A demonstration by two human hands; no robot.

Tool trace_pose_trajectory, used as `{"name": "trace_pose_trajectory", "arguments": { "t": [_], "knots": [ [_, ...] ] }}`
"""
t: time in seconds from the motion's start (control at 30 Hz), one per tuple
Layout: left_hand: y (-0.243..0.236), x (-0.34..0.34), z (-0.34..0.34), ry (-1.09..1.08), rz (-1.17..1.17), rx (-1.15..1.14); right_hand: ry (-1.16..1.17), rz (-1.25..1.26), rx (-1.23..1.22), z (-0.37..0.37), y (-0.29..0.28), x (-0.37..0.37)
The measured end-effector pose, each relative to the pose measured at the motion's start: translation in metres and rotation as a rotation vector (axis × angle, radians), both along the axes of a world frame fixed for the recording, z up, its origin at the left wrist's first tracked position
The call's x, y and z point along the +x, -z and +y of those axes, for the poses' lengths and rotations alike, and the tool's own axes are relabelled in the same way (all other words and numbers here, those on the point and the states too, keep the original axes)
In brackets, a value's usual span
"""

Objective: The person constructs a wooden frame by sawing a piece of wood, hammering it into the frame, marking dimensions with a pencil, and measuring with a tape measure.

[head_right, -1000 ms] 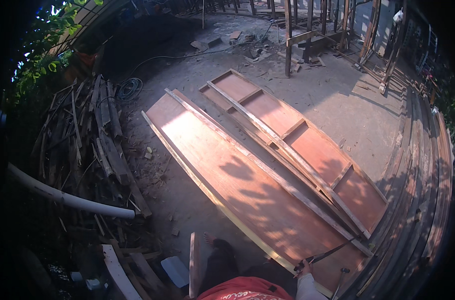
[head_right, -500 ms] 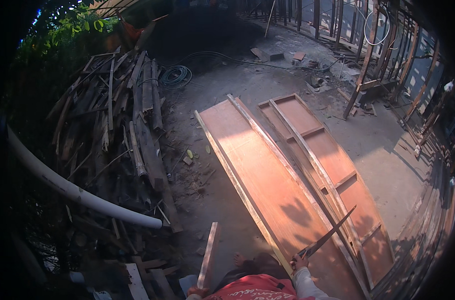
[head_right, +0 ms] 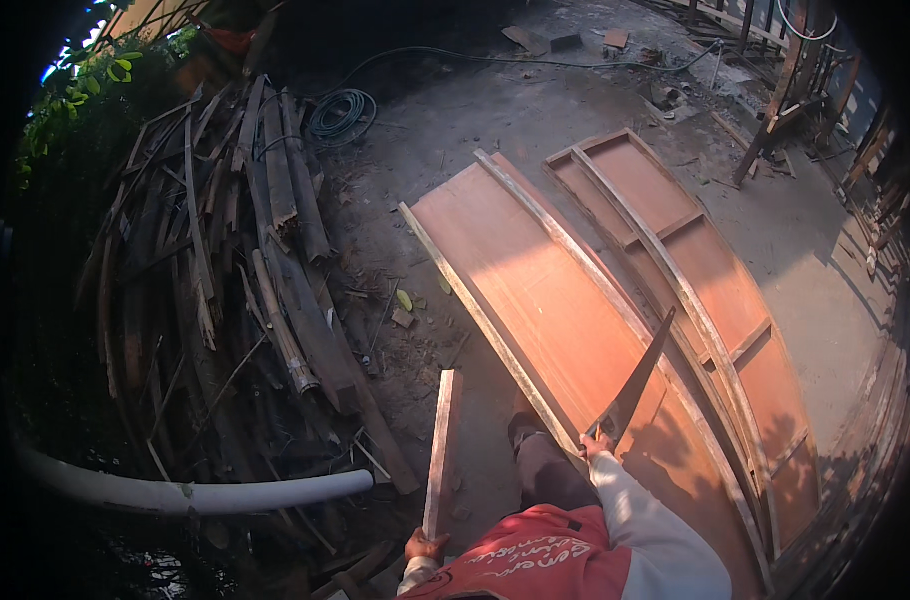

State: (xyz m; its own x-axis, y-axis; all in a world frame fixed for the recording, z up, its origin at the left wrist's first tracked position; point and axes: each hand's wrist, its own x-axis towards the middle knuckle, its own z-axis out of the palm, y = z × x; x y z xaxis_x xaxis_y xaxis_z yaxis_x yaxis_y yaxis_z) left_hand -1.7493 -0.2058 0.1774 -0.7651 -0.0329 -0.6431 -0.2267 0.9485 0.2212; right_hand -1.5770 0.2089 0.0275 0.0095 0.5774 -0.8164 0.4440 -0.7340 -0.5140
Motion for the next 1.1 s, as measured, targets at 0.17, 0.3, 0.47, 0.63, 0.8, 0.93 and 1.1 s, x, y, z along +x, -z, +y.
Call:
{"name": "trace_pose_trajectory", "arguments": {
  "t": [0.17,0.3,0.47,0.63,0.8,0.93,1.1],
  "knots": [
    [-0.042,-0.138,0.122,-0.027,-0.005,-0.103,-0.178,-0.195,-0.069,0.080,0.034,-0.109],
    [-0.040,-0.246,0.211,0.124,0.022,-0.275,-0.677,-0.335,0.024,0.133,0.093,-0.114],
    [-0.043,-0.349,0.294,0.149,0.042,-0.185,-0.791,-0.356,0.122,0.180,0.114,-0.132],
    [-0.107,-0.472,0.370,0.210,0.097,-0.269,-0.383,-0.162,-0.297,0.227,0.018,-0.255],
    [-0.079,-0.623,0.470,0.353,0.127,-0.170,-0.277,-0.040,-0.191,0.322,-0.008,-0.342],
    [-0.026,-0.781,0.533,0.467,0.073,-0.203,-0.140,-0.021,-0.094,0.403,-0.023,-0.480],
    [0.055,-0.985,0.639,0.659,-0.001,-0.176,0.272,0.024,-0.062,0.446,0.002,-0.688]
  ]
}}
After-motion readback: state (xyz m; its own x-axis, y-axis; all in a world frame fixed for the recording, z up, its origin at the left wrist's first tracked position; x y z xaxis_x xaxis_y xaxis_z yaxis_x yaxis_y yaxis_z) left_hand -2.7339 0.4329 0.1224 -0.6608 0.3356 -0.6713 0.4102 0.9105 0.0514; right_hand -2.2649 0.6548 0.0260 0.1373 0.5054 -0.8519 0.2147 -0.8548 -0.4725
